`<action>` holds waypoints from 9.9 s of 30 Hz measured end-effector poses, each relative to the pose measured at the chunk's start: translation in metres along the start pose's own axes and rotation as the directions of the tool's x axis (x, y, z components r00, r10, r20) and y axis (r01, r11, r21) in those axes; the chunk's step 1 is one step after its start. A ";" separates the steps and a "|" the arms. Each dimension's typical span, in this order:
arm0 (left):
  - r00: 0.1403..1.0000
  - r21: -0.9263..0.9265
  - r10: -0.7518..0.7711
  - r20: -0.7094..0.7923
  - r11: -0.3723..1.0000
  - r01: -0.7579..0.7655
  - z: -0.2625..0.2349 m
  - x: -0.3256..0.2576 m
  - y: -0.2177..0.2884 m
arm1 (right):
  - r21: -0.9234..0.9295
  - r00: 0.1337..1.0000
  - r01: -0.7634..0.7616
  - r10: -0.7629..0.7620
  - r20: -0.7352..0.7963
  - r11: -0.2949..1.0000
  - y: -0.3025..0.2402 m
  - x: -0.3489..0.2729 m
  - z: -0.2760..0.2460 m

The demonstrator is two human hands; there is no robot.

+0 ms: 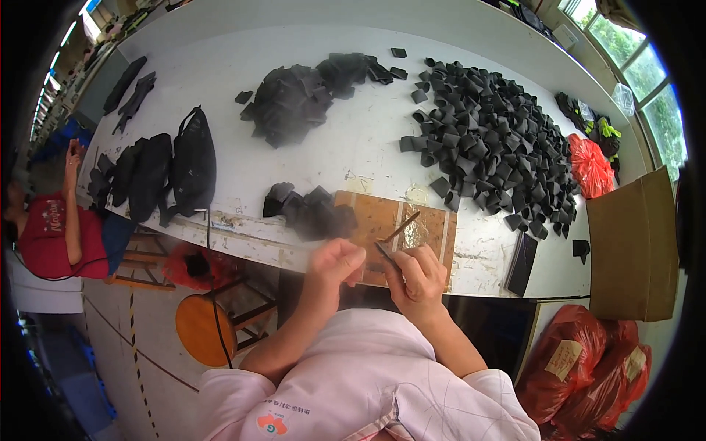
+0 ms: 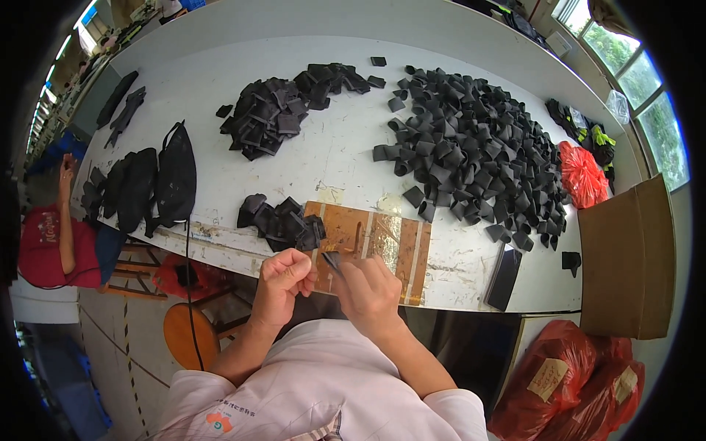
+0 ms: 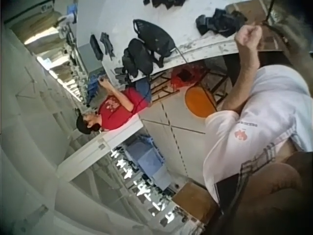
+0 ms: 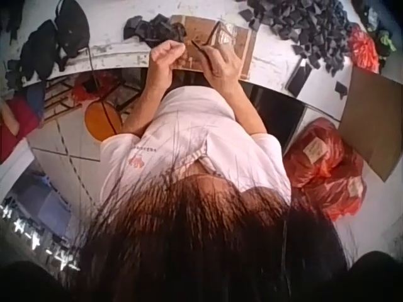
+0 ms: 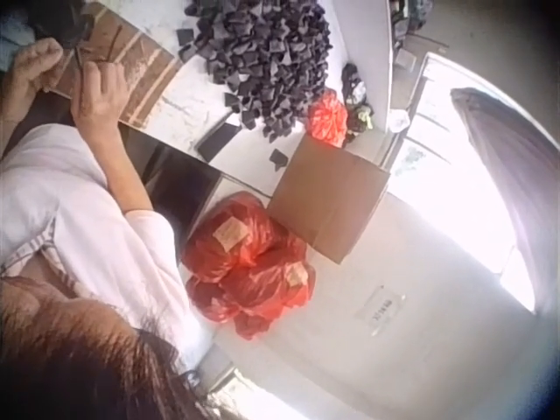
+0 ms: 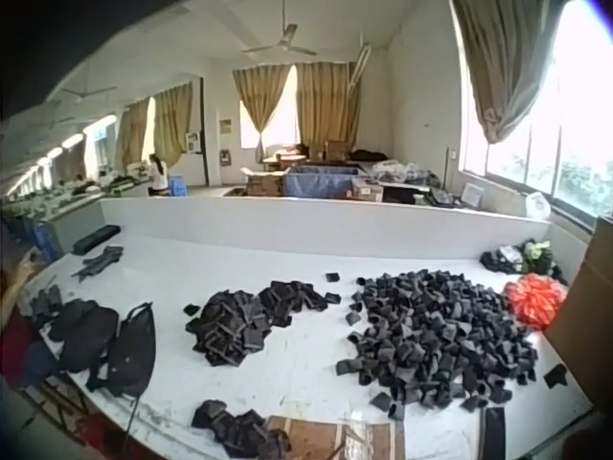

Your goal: Inspecting and preparing small black plastic or rubber components on a factory workbench using a small wooden stick for application or sorting.

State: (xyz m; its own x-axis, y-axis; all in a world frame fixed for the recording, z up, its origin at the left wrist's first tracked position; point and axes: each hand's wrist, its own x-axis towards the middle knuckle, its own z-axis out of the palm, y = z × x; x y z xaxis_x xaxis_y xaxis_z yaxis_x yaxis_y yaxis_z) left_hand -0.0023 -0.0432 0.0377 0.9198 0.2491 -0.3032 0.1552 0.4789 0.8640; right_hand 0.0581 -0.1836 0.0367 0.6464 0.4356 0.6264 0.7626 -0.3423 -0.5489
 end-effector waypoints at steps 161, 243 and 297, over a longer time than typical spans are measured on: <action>0.878 -0.162 0.457 0.143 0.886 -0.435 0.020 0.045 0.019 | 0.111 1.000 -0.019 0.020 -0.005 0.994 0.022 0.039 -0.027; 0.978 0.546 0.078 0.194 0.820 -0.174 -0.057 0.057 0.052 | 0.205 0.721 -0.665 0.544 0.430 0.718 0.007 -0.006 0.000; 0.989 -0.363 -0.075 0.125 0.924 0.116 0.021 0.012 -0.016 | 0.549 0.722 -0.644 0.661 0.204 0.533 0.013 -0.006 0.000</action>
State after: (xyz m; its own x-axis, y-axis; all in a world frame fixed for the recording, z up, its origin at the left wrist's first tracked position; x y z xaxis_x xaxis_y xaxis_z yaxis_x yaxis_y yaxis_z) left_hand 0.0138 -0.0654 0.0289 0.9434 0.1056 -0.3143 0.1188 0.7774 0.6177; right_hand 0.0641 -0.1902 0.0258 0.9659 0.2577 -0.0237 -0.0230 -0.0057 -0.9997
